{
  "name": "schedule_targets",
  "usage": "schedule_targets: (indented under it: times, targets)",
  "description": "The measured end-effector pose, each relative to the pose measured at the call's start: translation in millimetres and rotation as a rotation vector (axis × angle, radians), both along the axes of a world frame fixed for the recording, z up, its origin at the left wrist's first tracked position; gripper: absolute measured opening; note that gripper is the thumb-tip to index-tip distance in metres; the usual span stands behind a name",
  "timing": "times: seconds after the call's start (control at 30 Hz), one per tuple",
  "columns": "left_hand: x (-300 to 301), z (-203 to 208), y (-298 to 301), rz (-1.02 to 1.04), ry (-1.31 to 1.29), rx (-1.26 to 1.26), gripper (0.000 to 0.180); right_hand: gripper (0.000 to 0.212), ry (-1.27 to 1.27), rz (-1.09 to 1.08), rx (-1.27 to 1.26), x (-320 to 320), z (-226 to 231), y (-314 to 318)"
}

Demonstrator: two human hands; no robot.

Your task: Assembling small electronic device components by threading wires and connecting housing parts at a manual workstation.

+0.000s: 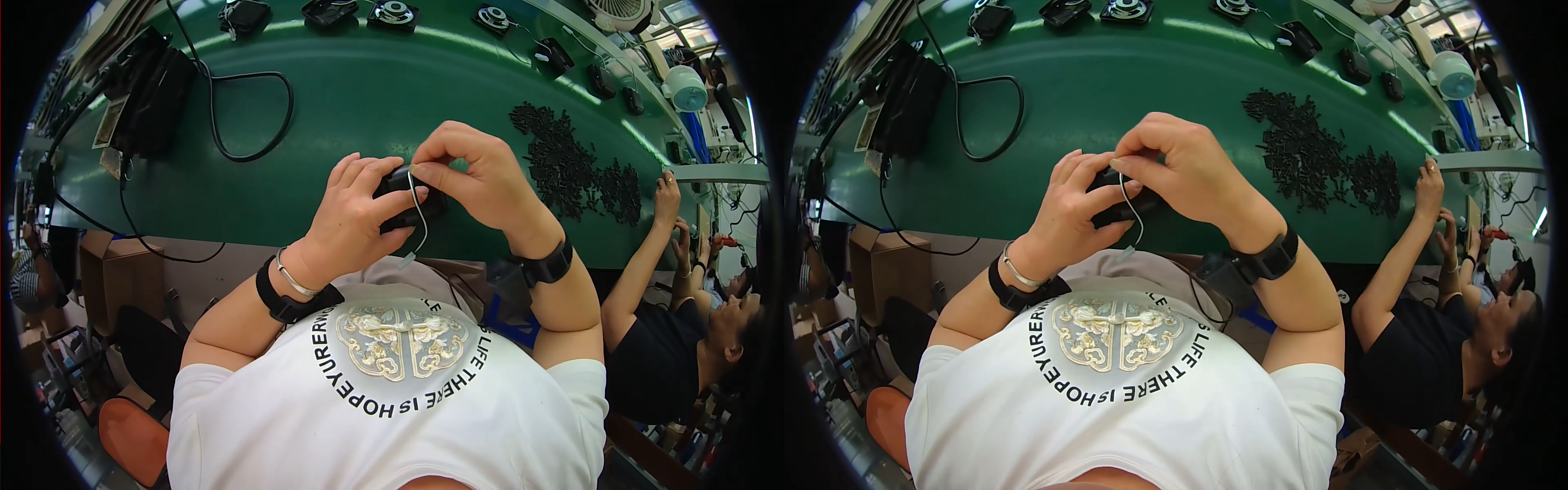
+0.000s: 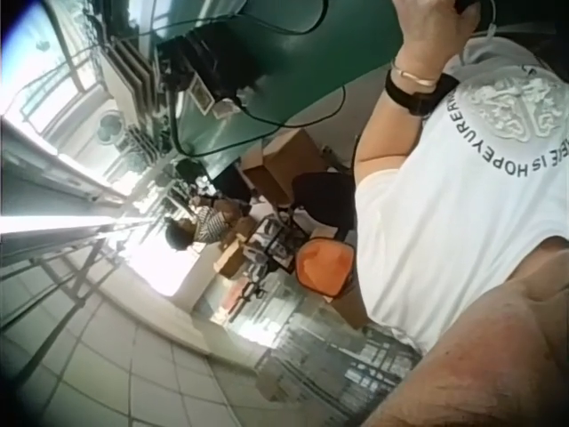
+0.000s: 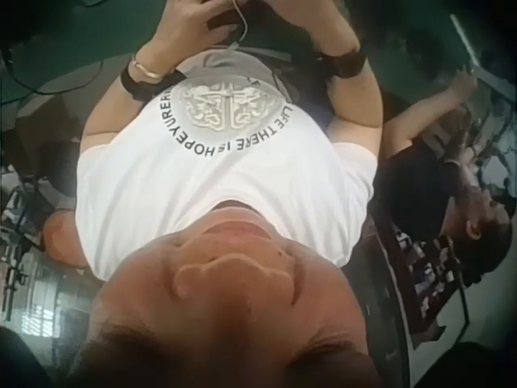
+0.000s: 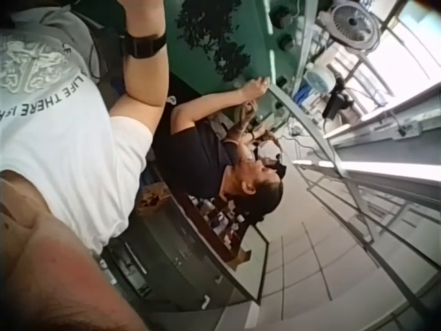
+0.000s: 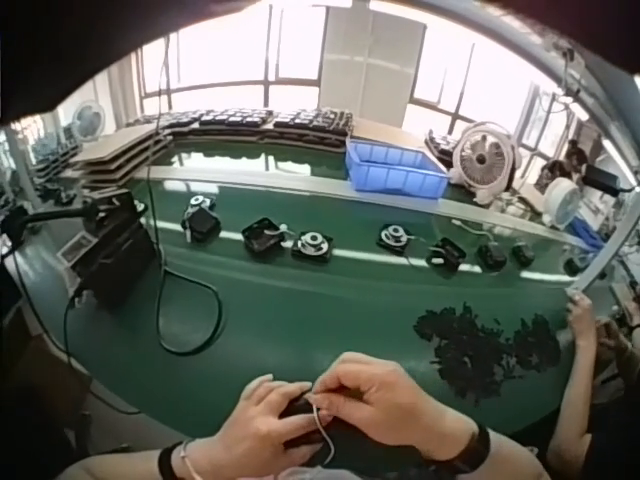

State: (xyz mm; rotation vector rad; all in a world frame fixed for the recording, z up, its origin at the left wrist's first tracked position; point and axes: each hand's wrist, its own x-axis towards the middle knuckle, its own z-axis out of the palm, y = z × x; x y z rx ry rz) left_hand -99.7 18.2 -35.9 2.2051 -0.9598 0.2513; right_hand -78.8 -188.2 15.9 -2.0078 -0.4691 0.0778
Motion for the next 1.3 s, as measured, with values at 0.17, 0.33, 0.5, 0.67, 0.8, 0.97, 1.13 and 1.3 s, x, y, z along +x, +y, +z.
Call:
schedule_targets:
  times: [0.17, 0.33, 0.5, 0.67, 0.8, 0.97, 1.13, 1.3]
  targets:
    - [-2.8, -3.5, -3.5, 0.029, 0.007, 0.058, 0.038, 0.006, 0.039, 0.116, -0.133, 13.5, -8.7, 13.2]
    - [-5.5, -2.8, -4.0, 0.04, 0.01, 0.054, 0.037, 0.011, 0.002, 0.105, -0.3, 15.1, -9.1, 17.2]
    - [-3.2, -3.7, -5.6, 0.021, 0.021, 0.069, 0.039, 0.011, -0.051, 0.056, -0.26, 12.1, -8.1, 9.9]
    - [-5.8, -0.4, -7.0, 0.034, 0.026, 0.032, 0.043, 0.012, -0.005, -0.443, -0.097, 2.0, -3.5, -78.1]
    - [-3.9, -0.5, -5.3, 0.02, 0.039, 0.049, 0.046, 0.012, -0.165, -0.555, -0.383, -20.5, -18.6, -133.6]
    - [-2.9, -1.0, -5.4, 0.039, 0.03, 0.061, 0.046, 0.013, -0.362, -0.459, -0.623, -24.4, -38.1, -131.1]
    - [-3.7, -2.5, -4.6, 0.045, 0.034, 0.058, 0.046, 0.013, -0.355, -0.46, -0.639, -18.7, -46.9, -126.1]
    - [-1.8, -3.0, -4.3, 0.039, 0.03, 0.043, 0.046, 0.01, -0.411, -0.43, -0.782, -12.0, -49.6, -125.2]
